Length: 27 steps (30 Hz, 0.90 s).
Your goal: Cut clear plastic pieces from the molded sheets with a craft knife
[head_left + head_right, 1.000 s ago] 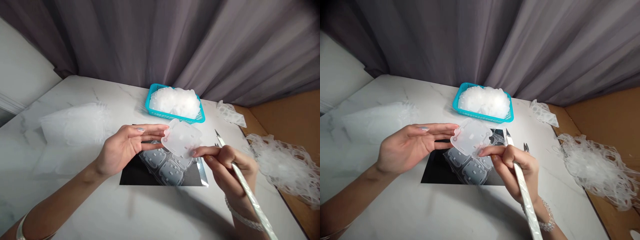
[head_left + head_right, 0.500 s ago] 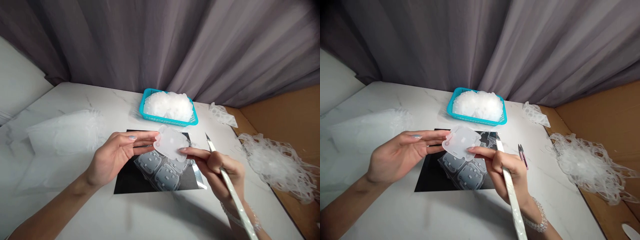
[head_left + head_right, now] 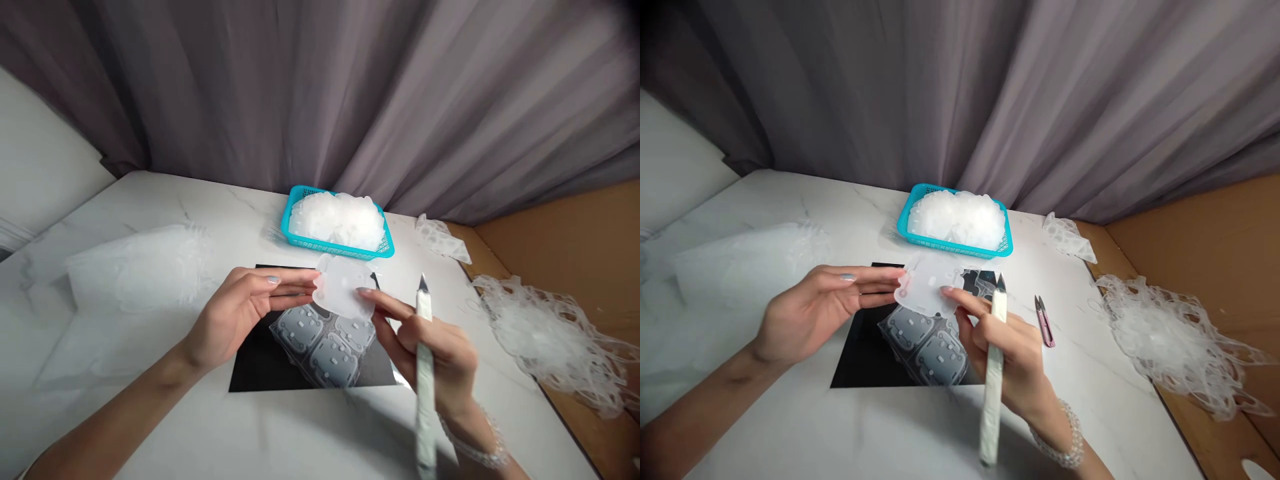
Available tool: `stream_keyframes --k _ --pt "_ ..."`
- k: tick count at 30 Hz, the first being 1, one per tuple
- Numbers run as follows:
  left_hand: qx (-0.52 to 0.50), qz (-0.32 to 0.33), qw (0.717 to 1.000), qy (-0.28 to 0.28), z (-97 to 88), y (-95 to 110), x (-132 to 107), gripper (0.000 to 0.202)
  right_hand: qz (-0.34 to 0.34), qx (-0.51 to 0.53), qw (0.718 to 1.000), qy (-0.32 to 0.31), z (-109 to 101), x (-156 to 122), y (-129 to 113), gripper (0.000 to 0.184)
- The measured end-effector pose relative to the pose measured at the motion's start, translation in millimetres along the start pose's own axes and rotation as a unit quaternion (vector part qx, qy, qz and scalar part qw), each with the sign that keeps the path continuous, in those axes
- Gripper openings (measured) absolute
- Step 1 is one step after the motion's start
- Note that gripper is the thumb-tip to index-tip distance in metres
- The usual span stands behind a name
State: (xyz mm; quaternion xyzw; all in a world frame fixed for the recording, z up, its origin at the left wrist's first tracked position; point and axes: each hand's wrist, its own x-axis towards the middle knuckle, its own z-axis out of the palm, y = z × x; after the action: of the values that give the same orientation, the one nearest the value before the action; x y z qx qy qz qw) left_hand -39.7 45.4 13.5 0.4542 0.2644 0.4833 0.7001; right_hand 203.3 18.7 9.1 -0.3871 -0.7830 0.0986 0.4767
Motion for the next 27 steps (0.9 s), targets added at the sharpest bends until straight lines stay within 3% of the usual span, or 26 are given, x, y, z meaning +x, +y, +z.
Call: stream_keyframes --k 3,6,9,12,16,19,22,27 --pt "0.023 -0.059 0.998 0.021 -9.4 -9 9 0.035 0.002 -0.053 0.999 0.012 13 8 16 0.039" --pt "0.048 -0.088 0.992 0.076 -24.6 -16 18 0.038 0.076 -0.026 0.997 0.01 33 34 44 0.041" --pt "0.074 -0.078 0.986 0.124 -39.6 -15 24 0.043 0.145 -0.005 0.989 0.019 58 80 79 0.043" --pt "0.094 -0.054 0.986 0.128 -47.9 -7 23 0.042 0.171 -0.023 0.984 0.048 79 129 113 0.037" --pt "0.124 -0.033 0.984 0.124 -48.2 6 17 0.039 0.209 -0.066 0.972 0.086 87 161 139 0.026" --pt "0.164 -0.021 0.979 0.12 -46.1 11 15 0.039 0.217 -0.072 0.968 0.098 78 151 138 0.023" --pt "0.229 -0.015 0.967 0.112 -43.3 6 18 0.038 0.225 -0.045 0.969 0.092 58 122 122 0.028" --pt "0.39 0.002 0.919 0.052 -18.7 -35 14 0.032 0.258 0.05 0.964 0.035 17 55 89 0.035"
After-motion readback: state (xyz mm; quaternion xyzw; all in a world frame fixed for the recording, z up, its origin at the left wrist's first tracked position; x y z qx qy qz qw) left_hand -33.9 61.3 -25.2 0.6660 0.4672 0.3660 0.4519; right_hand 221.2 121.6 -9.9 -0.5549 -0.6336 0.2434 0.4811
